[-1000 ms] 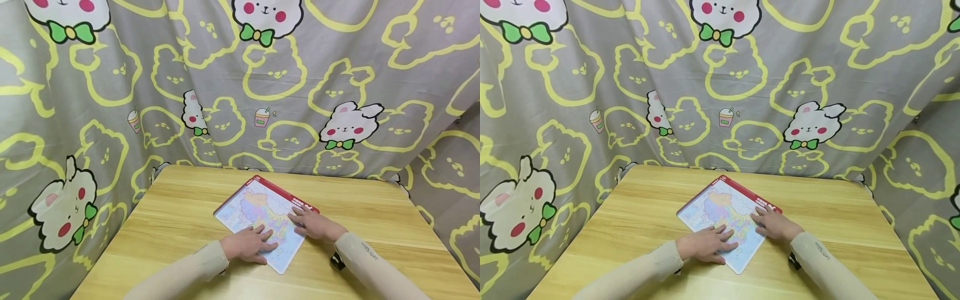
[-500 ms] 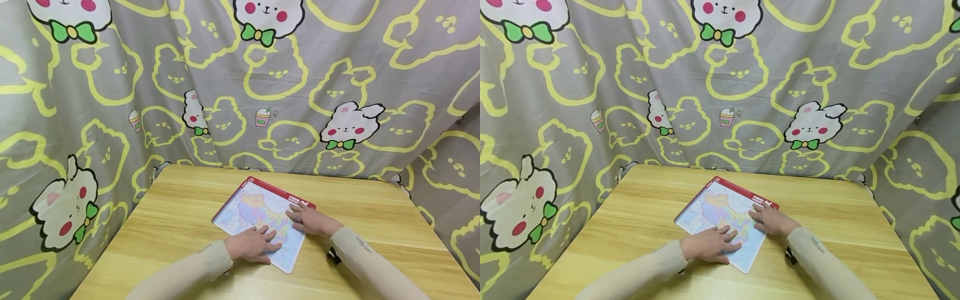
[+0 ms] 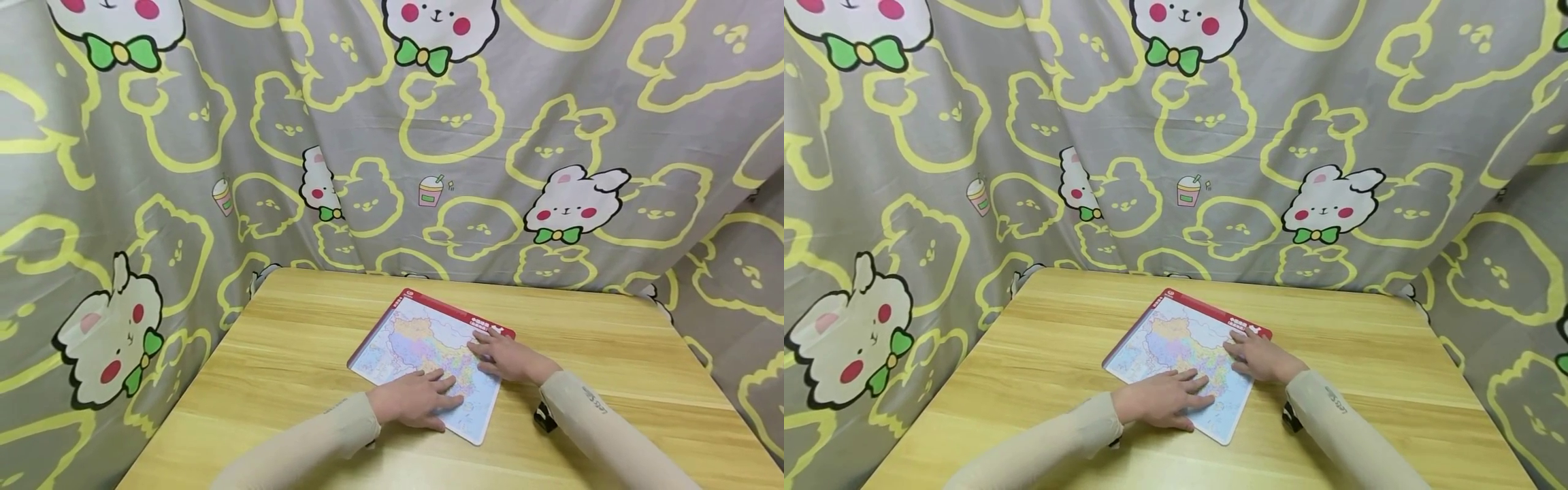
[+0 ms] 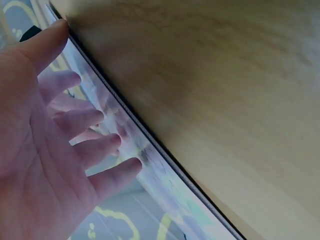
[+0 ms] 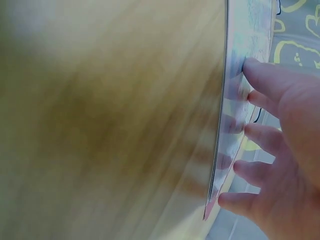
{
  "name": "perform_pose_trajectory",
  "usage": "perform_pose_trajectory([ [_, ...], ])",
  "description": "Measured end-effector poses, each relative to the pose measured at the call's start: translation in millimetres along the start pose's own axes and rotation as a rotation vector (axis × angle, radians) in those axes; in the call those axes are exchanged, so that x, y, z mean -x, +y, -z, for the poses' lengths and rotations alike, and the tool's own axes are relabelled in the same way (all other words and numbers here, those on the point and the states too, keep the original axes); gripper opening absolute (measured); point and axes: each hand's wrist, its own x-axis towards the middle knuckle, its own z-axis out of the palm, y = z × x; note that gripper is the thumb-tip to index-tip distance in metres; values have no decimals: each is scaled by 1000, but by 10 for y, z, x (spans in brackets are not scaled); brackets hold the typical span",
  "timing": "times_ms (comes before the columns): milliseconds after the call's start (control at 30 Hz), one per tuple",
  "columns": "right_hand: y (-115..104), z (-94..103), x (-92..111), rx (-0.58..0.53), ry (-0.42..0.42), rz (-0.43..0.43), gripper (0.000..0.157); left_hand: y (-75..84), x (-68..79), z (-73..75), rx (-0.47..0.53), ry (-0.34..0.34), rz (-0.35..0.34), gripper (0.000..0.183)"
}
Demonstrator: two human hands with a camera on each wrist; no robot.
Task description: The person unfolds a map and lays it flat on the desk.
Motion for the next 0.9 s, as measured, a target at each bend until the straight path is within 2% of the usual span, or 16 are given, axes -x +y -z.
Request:
perform_pose_trajectory([
  [233,-75,-31,77,38,40,-28,48,-213,119,-44,84,12,100,65],
  [633,-435,-43,306,47,-20,-56,52,-620,256,-121,185,48,216,74],
  [900,-619,-113,409,56,-53,10,54,-815,313,-199,204,38,250,82],
])
